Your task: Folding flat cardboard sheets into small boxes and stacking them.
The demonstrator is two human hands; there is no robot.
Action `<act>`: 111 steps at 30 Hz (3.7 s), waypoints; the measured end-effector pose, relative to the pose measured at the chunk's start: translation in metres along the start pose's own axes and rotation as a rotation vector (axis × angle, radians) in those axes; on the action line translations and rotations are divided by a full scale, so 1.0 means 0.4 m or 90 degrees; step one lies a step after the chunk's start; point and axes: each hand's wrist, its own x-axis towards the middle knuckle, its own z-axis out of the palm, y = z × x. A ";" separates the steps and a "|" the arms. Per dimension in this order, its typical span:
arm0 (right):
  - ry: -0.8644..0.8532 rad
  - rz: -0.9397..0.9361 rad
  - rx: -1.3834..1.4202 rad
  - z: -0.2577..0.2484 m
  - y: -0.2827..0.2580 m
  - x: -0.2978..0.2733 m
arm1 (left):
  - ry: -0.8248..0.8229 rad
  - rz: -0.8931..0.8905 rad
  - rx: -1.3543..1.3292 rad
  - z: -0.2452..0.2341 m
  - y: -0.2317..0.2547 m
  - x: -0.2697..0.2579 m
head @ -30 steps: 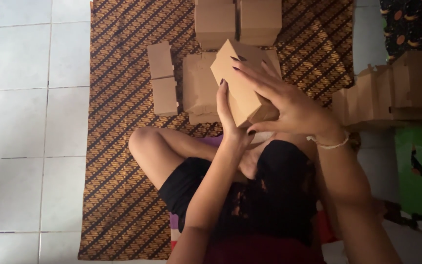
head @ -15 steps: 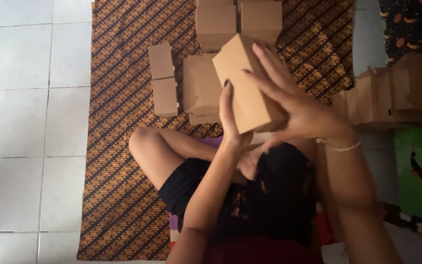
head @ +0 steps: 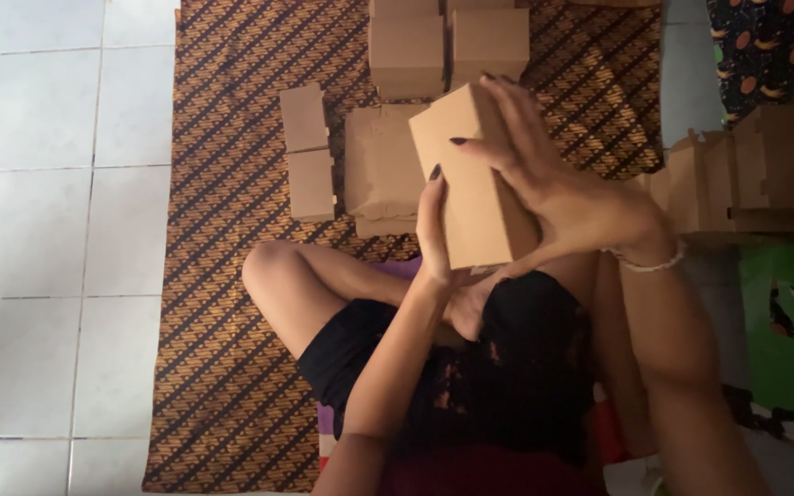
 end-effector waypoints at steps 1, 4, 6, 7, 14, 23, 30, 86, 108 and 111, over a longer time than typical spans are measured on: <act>0.001 0.002 -0.001 0.008 -0.002 -0.002 | -0.002 -0.002 0.001 -0.005 -0.002 -0.004; -0.015 0.021 0.032 0.035 0.005 -0.010 | -0.032 0.010 -0.013 -0.022 -0.005 -0.007; -0.031 0.061 0.018 0.065 0.020 -0.030 | -0.072 0.011 -0.061 -0.047 -0.012 -0.005; -0.033 0.061 0.020 0.066 0.003 -0.025 | -0.070 0.011 -0.062 -0.070 -0.021 -0.001; 0.022 0.053 -0.044 0.148 -0.054 -0.067 | -0.026 0.024 -0.032 -0.145 -0.042 -0.011; -0.029 0.087 0.023 0.166 -0.063 -0.092 | 0.068 0.065 -0.108 -0.244 -0.127 0.022; 0.200 0.269 -0.098 0.100 -0.123 -0.095 | 0.049 0.171 -0.254 -0.378 -0.233 0.161; 0.737 0.633 0.768 0.227 0.426 -0.256 | -0.087 0.185 1.135 -0.538 -0.531 0.080; 0.519 0.658 0.527 0.303 1.371 -0.050 | -0.139 0.372 0.917 -0.474 -0.419 0.087; 0.460 0.713 0.494 0.321 1.376 -0.020 | -0.113 0.401 0.943 -0.473 -0.431 0.088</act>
